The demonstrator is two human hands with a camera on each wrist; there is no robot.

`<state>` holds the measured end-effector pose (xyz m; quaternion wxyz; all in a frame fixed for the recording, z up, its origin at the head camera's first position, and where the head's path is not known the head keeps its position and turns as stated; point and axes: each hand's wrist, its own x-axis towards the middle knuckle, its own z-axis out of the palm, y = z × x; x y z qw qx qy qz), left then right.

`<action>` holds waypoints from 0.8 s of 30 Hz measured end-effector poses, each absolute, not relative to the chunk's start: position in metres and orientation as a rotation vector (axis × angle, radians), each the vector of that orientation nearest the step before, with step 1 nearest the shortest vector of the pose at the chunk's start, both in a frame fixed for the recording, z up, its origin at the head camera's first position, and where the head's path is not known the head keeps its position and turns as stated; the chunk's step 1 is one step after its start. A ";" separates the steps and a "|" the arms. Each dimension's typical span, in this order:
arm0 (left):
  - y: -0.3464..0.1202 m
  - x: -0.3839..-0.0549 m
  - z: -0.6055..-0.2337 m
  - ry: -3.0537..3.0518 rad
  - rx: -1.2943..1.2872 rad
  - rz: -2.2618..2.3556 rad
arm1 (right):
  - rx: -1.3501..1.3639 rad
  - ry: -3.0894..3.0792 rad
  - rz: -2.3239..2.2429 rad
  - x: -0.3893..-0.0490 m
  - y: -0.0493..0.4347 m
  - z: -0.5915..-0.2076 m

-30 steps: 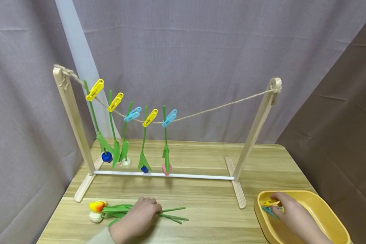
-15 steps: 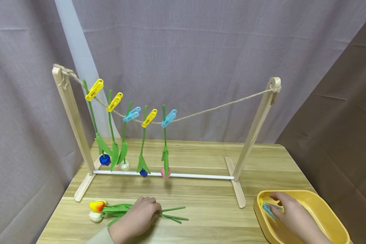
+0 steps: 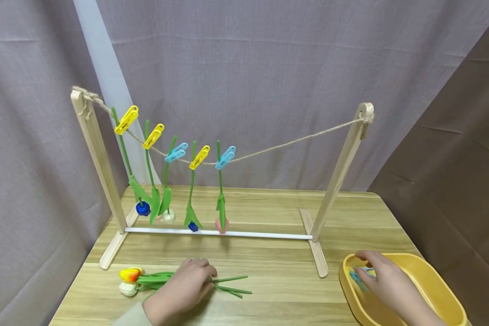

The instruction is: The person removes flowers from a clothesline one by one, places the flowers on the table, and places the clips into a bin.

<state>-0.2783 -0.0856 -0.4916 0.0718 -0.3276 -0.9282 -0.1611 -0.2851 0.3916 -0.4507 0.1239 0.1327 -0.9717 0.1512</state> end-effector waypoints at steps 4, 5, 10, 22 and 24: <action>-0.085 -0.278 -0.486 -2.754 -0.969 -0.502 | 0.447 -2.762 0.416 -0.287 0.385 -0.445; -0.085 -0.279 -0.484 -2.744 -0.964 -0.509 | 0.464 -2.743 0.403 -0.287 0.383 -0.443; -0.084 -0.283 -0.474 -2.668 -0.929 -0.589 | 0.504 -2.719 0.362 -0.288 0.370 -0.431; -0.082 -0.297 -0.440 -2.489 -0.832 -0.729 | 0.775 -2.585 0.274 -0.302 0.324 -0.382; -0.081 -0.299 -0.434 -2.467 -0.817 -0.737 | 0.815 -2.554 0.264 -0.306 0.315 -0.372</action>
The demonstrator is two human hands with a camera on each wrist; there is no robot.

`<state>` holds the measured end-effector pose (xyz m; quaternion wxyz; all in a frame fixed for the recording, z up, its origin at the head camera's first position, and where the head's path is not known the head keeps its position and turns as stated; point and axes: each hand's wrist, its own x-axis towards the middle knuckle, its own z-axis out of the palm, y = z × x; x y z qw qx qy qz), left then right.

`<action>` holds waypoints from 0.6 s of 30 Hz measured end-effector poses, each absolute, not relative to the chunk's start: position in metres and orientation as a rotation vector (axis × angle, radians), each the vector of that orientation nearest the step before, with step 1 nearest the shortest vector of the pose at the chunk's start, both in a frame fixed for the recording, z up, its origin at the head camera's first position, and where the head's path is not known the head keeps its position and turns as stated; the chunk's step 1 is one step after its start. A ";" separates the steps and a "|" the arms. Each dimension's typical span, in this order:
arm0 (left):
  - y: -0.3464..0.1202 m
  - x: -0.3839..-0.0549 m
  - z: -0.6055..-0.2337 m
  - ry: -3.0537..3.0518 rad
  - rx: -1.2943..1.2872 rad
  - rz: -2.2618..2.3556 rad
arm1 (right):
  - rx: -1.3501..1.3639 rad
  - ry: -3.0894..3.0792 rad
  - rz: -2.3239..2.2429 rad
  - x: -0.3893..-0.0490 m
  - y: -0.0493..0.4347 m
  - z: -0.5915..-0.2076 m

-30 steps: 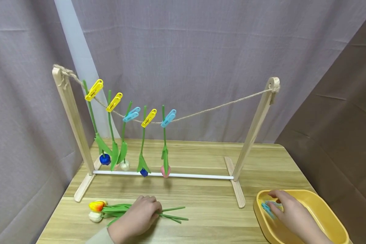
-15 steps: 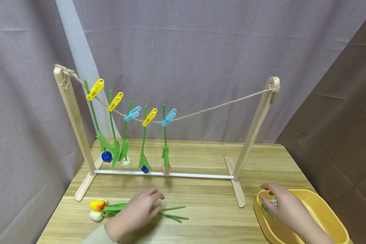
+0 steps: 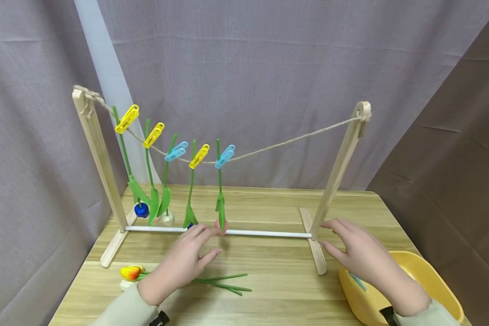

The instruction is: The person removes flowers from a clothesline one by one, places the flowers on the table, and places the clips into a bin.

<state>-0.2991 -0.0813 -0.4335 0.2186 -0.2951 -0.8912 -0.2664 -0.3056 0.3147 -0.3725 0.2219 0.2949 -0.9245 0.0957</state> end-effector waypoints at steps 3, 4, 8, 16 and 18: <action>-0.080 -0.302 -0.422 -2.419 -0.804 -0.768 | 0.890 -2.496 0.269 -0.311 0.299 -0.358; -0.080 -0.304 -0.418 -2.399 -0.804 -0.783 | 0.917 -2.471 0.269 -0.313 0.293 -0.352; -0.076 -0.308 -0.402 -2.332 -0.795 -0.870 | 1.044 -2.363 0.265 -0.322 0.271 -0.329; -0.066 -0.317 -0.377 -2.242 -0.727 -0.990 | 1.212 -2.203 0.266 -0.332 0.221 -0.281; -0.065 -0.321 -0.373 -2.230 -0.711 -1.028 | 1.241 -2.142 0.288 -0.335 0.209 -0.273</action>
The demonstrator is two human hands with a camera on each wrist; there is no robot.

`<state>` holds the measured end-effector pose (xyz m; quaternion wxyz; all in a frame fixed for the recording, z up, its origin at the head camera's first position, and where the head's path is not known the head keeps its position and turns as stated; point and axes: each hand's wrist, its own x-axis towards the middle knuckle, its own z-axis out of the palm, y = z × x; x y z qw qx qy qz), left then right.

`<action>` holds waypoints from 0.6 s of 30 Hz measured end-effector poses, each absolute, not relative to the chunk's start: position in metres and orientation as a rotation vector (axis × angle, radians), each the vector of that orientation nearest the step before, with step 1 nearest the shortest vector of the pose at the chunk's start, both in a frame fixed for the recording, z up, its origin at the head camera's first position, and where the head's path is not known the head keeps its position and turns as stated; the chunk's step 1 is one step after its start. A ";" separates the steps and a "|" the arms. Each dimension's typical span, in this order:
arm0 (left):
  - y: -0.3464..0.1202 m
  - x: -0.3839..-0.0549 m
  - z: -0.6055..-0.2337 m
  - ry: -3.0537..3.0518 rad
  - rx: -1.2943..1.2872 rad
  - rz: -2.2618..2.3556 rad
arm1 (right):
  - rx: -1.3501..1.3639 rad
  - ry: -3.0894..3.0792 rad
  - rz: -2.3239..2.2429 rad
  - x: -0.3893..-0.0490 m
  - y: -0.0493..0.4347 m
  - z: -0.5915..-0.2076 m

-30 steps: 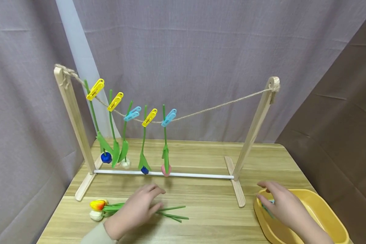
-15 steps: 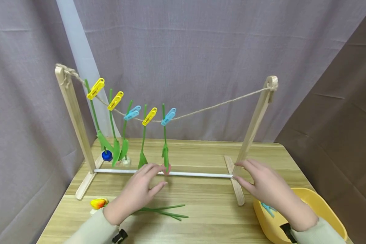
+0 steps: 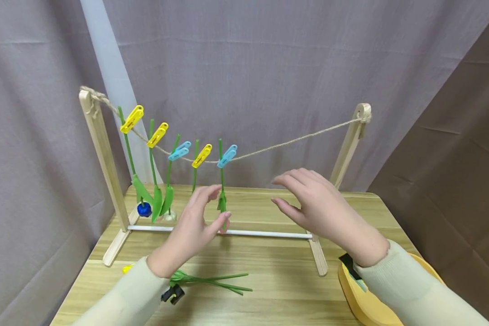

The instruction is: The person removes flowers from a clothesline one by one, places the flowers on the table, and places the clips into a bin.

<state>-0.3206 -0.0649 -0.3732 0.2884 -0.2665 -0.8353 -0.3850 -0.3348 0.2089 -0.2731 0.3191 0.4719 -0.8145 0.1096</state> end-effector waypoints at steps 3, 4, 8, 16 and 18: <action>-0.062 -0.326 -0.368 -2.225 -0.682 -1.076 | 1.253 -2.050 0.332 -0.339 0.192 -0.264; -0.061 -0.327 -0.366 -2.230 -0.668 -1.088 | 1.249 -2.028 0.343 -0.341 0.187 -0.262; -0.057 -0.331 -0.360 -2.246 -0.620 -1.147 | 1.234 -1.952 0.374 -0.347 0.167 -0.257; -0.052 -0.336 -0.354 -2.209 -0.583 -1.192 | 1.139 -1.997 0.203 -0.353 0.140 -0.257; -0.052 -0.336 -0.354 -2.187 -0.584 -1.191 | 1.122 -2.019 0.151 -0.354 0.137 -0.257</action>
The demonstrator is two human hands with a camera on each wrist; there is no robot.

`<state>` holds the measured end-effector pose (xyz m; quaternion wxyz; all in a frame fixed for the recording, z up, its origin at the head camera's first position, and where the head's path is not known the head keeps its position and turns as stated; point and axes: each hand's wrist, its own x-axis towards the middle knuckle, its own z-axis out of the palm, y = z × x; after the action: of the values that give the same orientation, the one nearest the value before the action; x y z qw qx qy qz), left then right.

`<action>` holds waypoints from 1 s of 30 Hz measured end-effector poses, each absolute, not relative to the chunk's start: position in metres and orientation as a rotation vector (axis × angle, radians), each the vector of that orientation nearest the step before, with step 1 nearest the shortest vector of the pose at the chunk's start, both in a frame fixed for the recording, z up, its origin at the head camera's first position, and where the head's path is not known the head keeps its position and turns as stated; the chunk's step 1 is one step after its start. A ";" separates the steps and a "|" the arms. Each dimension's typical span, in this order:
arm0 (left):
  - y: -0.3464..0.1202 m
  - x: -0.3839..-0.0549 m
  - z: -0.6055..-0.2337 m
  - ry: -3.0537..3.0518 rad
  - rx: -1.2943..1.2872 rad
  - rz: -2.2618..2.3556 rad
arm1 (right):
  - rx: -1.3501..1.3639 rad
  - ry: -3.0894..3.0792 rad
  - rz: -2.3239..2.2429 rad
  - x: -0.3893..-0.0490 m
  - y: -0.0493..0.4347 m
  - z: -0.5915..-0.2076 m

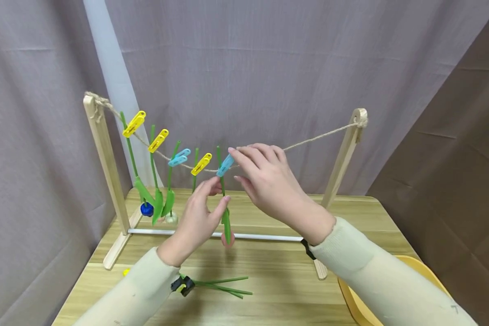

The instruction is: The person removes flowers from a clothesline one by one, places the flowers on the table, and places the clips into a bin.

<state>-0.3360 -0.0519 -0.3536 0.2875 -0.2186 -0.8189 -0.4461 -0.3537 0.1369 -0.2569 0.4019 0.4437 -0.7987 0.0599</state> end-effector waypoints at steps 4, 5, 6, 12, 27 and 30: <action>-0.052 -0.336 -0.353 -2.159 -0.597 -1.199 | 1.111 -2.034 0.105 -0.354 0.134 -0.258; -0.052 -0.336 -0.353 -2.155 -0.602 -1.196 | 1.111 -2.034 0.107 -0.354 0.134 -0.258; -0.052 -0.336 -0.353 -2.156 -0.604 -1.190 | 1.112 -2.032 0.113 -0.354 0.134 -0.258; -0.053 -0.336 -0.355 -2.164 -0.625 -1.157 | 1.121 -2.021 0.162 -0.355 0.134 -0.259; -0.054 -0.335 -0.356 -2.158 -0.610 -1.152 | 1.135 -2.015 0.221 -0.351 0.132 -0.261; -0.053 -0.334 -0.357 -2.162 -0.603 -1.156 | 1.147 -2.015 0.243 -0.350 0.133 -0.261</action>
<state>-0.3345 -0.0534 -0.3571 0.3036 -0.2277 -0.8158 -0.4364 -0.3501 0.1326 -0.2615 0.3944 0.4521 -0.7943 0.0957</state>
